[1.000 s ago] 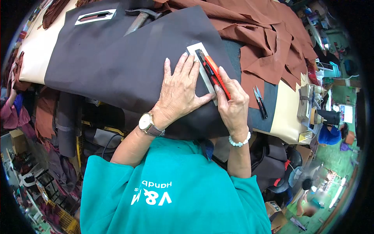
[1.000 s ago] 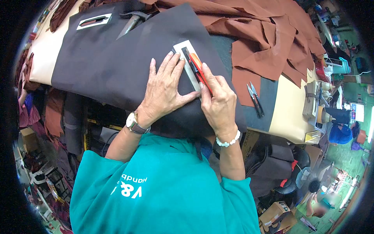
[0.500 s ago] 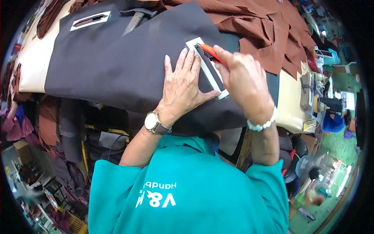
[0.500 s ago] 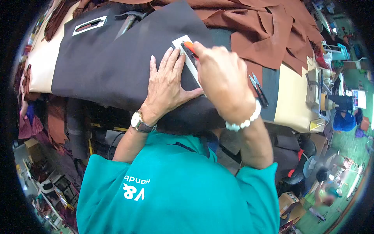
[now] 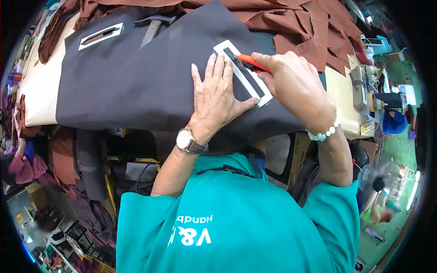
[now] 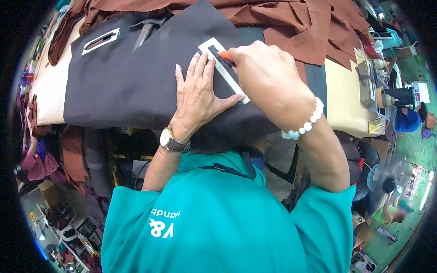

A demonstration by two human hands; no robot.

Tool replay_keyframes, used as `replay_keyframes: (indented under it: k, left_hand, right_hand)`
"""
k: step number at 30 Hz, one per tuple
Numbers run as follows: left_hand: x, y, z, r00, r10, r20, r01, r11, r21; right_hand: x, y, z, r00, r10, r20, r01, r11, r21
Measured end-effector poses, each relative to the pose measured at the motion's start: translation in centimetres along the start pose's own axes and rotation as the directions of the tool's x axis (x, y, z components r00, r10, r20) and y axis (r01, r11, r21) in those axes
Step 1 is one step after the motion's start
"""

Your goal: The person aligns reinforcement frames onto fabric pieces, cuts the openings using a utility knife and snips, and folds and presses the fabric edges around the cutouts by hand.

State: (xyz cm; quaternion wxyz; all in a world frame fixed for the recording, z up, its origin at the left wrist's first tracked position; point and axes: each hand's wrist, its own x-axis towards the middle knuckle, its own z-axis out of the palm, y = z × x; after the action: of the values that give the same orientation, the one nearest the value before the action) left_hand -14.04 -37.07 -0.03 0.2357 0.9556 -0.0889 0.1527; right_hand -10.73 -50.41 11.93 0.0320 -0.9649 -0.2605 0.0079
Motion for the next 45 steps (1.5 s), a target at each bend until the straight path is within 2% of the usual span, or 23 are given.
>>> replay_keyframes:
  k: [15,18,21,24,25,26,28,29,30,32,35,37,40,43,45]
  left_hand:
    - [0.0,0.0,-0.1,0.999,-0.009,0.04,0.007,0.999,0.042]
    - [-0.1,0.0,0.1,1.0,0.01,0.022,-0.011,0.998,0.054]
    - [0.0,-0.2,0.0,1.0,0.013,0.013,-0.014,0.998,0.064]
    - [0.0,0.1,-0.1,0.999,0.012,0.033,-0.015,0.997,0.071]
    - [0.0,0.1,-0.3,0.999,0.003,0.045,-0.006,0.998,0.062]
    - [0.0,0.3,-0.8,0.997,-0.018,0.072,0.016,1.0,0.025]
    - [0.1,-0.1,-1.2,0.996,-0.014,-0.091,0.0,0.988,-0.152]
    - [0.3,-0.6,-1.7,0.989,0.004,-0.148,-0.041,0.968,-0.249]
    - [0.4,-1.1,-2.3,0.981,0.004,-0.192,-0.056,0.961,-0.27]
    - [0.4,-2.5,-3.0,0.967,-0.074,-0.246,0.014,0.971,-0.237]
    - [0.4,-5.3,-4.5,0.95,-0.169,-0.262,0.168,0.985,-0.028]
    - [0.1,-7.7,-4.8,0.947,-0.23,-0.226,0.264,0.955,0.136]
    - [0.0,-8.9,-5.4,0.915,-0.377,-0.146,0.399,0.898,0.186]
    - [-0.3,-10.1,-4.2,0.941,-0.29,-0.177,0.337,0.855,0.394]
    - [-0.5,-10.4,-3.9,0.956,-0.227,-0.187,0.291,0.821,0.492]
  right_hand:
    - [-6.4,0.2,-0.6,0.988,0.12,0.095,-0.121,0.993,0.004]
    - [-7.5,0.8,0.5,0.997,0.072,0.042,-0.069,0.996,-0.064]
    - [-9.1,0.3,-0.2,0.993,0.105,0.057,-0.098,0.99,-0.1]
    - [-9.9,0.8,0.4,0.991,0.126,0.038,-0.124,0.99,-0.061]
    - [-10.0,1.1,0.7,0.991,0.129,0.024,-0.129,0.992,-0.001]
    - [-10.2,2.4,1.7,0.994,0.112,-0.015,-0.107,0.975,0.193]
    - [-10.1,5.3,2.6,0.989,0.097,-0.112,-0.022,0.842,0.539]
    - [-10.4,5.7,0.5,0.885,0.366,0.289,-0.46,0.583,0.67]
    - [-11.0,7.1,1.9,0.878,0.452,0.158,-0.372,0.436,0.82]
    - [-11.0,10.0,3.4,0.77,0.638,0.003,-0.32,0.381,0.868]
    - [-9.6,14.3,5.9,0.677,0.648,-0.348,-0.31,0.681,0.664]
    - [-8.0,16.2,7.8,0.647,0.615,-0.452,-0.296,0.748,0.594]
    - [-5.8,17.7,9.4,0.634,0.574,-0.518,-0.347,0.81,0.474]
    - [-4.8,18.0,9.9,0.661,0.523,-0.538,-0.444,0.851,0.282]
    - [-5.1,16.6,9.1,0.627,0.438,-0.645,-0.467,0.873,0.138]
